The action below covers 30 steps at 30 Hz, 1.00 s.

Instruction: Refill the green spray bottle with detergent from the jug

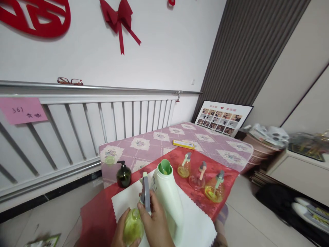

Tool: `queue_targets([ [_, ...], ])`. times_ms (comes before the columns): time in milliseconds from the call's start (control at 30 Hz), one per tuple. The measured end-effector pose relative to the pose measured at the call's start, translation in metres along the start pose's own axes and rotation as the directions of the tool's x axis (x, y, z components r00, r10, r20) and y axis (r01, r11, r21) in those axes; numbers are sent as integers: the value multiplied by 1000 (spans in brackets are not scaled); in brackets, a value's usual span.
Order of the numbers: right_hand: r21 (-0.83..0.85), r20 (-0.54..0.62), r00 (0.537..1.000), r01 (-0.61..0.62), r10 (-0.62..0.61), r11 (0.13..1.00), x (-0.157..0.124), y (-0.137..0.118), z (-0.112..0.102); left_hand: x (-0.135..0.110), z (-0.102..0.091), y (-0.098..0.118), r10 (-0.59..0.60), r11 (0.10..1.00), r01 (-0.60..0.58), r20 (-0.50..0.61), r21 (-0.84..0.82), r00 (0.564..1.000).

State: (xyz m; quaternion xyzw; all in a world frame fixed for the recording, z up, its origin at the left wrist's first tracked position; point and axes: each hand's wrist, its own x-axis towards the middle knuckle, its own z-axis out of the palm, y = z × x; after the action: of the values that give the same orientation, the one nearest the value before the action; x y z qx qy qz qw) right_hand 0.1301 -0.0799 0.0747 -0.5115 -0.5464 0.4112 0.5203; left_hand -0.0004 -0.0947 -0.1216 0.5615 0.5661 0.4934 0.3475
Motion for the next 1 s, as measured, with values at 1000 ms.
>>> queue_targets([
  [1000, -435, 140, 987, 128, -73, 891, 9, 21, -14, 5, 17, 0, -68, 998, 67, 66, 15, 995],
])
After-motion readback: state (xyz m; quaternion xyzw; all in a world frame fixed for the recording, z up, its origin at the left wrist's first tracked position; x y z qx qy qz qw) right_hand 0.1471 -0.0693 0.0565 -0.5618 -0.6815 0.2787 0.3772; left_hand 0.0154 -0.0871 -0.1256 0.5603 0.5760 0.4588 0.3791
